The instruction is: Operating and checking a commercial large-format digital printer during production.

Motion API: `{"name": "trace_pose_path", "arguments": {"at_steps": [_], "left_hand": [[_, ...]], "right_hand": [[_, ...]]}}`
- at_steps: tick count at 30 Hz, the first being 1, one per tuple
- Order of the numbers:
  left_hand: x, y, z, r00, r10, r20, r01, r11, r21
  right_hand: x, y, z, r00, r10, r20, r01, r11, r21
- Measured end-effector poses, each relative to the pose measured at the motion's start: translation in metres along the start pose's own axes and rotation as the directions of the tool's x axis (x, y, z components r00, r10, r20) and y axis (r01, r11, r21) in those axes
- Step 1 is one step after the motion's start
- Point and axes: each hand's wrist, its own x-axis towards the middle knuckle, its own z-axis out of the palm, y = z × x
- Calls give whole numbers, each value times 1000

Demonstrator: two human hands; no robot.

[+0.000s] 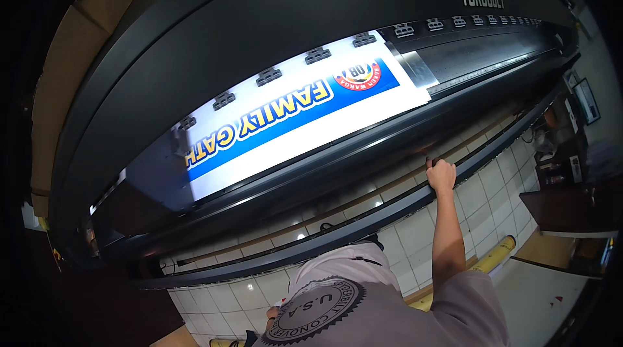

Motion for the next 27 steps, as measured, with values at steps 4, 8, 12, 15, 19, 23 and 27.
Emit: {"name": "trace_pose_path", "arguments": {"at_steps": [4, 8, 12, 15, 19, 23, 27], "left_hand": [[-25, -9, -4, 999, 7, 36, -9, 999, 31], [-31, 22, -16, 996, -43, 73, 43, 999, -6], [-44, 31, -14, 991, -128, 46, 133, 981, -138], [-43, 19, -5, 972, -232, 40, 231, 907, -352], [-49, 26, -6, 960, -249, 124, 277, 904, -326], [-57, 38, -8, 972, -229, 60, 236, 925, -297], [-57, 35, -8, 966, -247, 74, 258, 932, -255]], "right_hand": [[1, 0, 0, 999, 15, 44, -13, 999, -44], [-1, -1, -5, 998, 43, 55, -42, 999, -17], [1, 2, 1, 999, 28, 25, -26, 997, -76], [8, -2, 0, 999, 2, 45, 3, 994, -109], [8, -5, -4, 999, 7, 44, -1, 991, -133], [8, -4, -5, 998, 0, 58, 9, 987, -158], [6, -11, -11, 998, -1, 68, 10, 991, -131]]}}
